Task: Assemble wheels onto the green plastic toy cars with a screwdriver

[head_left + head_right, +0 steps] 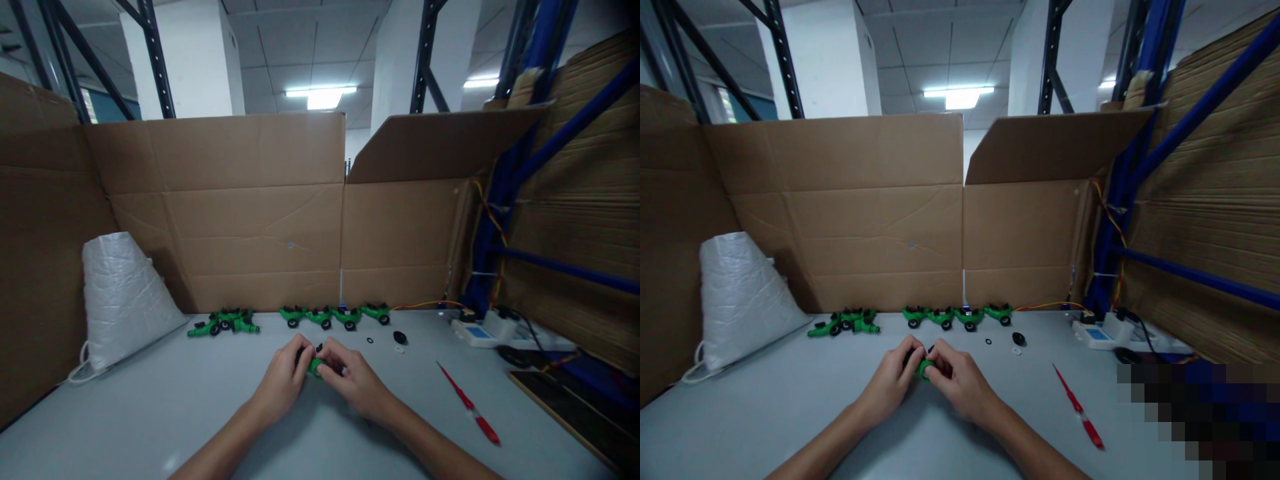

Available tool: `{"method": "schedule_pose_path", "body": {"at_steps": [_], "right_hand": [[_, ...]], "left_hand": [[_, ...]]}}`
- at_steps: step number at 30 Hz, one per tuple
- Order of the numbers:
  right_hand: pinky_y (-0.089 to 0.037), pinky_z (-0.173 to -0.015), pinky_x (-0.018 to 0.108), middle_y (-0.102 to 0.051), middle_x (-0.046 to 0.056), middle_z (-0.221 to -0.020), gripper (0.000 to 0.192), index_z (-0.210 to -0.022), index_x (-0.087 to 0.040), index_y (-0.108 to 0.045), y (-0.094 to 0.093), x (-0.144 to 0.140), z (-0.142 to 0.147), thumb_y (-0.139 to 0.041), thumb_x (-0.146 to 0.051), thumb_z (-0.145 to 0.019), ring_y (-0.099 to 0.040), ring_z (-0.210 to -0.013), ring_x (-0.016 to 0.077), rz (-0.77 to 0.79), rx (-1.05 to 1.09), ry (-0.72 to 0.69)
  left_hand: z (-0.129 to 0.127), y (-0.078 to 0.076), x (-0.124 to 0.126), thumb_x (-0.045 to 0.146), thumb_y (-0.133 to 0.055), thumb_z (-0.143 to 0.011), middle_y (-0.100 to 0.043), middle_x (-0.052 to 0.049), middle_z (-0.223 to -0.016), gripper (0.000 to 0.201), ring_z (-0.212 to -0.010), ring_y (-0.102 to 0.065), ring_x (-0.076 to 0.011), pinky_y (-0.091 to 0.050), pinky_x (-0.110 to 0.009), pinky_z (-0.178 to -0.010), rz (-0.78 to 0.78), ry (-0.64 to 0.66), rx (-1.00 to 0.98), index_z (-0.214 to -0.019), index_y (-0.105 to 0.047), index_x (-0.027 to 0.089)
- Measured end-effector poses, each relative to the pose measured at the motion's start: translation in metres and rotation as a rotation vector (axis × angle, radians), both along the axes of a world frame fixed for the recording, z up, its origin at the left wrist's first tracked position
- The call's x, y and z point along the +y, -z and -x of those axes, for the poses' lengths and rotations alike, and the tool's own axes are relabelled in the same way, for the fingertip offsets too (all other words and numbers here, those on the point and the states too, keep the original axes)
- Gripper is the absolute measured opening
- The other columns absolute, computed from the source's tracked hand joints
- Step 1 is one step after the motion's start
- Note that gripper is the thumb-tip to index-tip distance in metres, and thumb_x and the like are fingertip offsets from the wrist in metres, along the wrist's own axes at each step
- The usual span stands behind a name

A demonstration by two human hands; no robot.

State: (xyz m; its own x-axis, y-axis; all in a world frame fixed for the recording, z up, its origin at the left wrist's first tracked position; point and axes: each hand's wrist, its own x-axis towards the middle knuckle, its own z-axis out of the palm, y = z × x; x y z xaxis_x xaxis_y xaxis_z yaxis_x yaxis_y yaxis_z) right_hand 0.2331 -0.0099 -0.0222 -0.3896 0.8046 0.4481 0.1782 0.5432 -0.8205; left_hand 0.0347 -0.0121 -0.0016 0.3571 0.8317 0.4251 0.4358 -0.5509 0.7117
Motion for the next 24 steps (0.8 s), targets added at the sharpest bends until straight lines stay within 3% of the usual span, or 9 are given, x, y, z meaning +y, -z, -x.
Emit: {"method": "schedule_pose_path", "body": {"at_steps": [7, 12, 24], "right_hand": [[-0.039, -0.054, 0.026, -0.065, -0.003, -0.071, 0.022, -0.115, -0.023, -0.063, -0.001, -0.002, 0.003, -0.059, -0.04, -0.102, -0.054, -0.057, 0.0149, 0.142, 0.09, -0.016], [-0.045, -0.057, 0.026, -0.067, 0.002, -0.082, 0.034, -0.118, -0.022, -0.067, 0.001, 0.002, 0.005, -0.067, -0.05, -0.098, -0.064, -0.076, 0.0198, 0.213, 0.262, -0.027], [-0.039, -0.055, 0.027, -0.062, -0.001, -0.08, 0.036, -0.118, -0.021, -0.071, -0.003, 0.002, 0.001, -0.068, -0.049, -0.095, -0.051, -0.061, 0.0134, 0.212, 0.297, -0.004]], "left_hand": [[0.004, -0.003, -0.005, 0.045, -0.045, -0.112, -0.069, -0.004, -0.101, 0.028, -0.094, -0.064, -0.02, -0.047, -0.03, -0.089, 0.026, 0.018, -0.045, -0.11, -0.06, 0.021], [0.004, 0.002, -0.002, 0.046, -0.045, -0.112, -0.068, -0.006, -0.107, 0.029, -0.097, -0.062, -0.0205, -0.047, -0.031, -0.091, 0.041, 0.027, -0.064, -0.112, -0.058, 0.02], [0.006, 0.018, 0.01, 0.062, -0.043, -0.109, -0.059, -0.002, -0.091, 0.046, -0.084, -0.053, -0.0173, -0.045, -0.028, -0.078, 0.216, 0.077, -0.151, -0.105, -0.058, 0.019]]}}
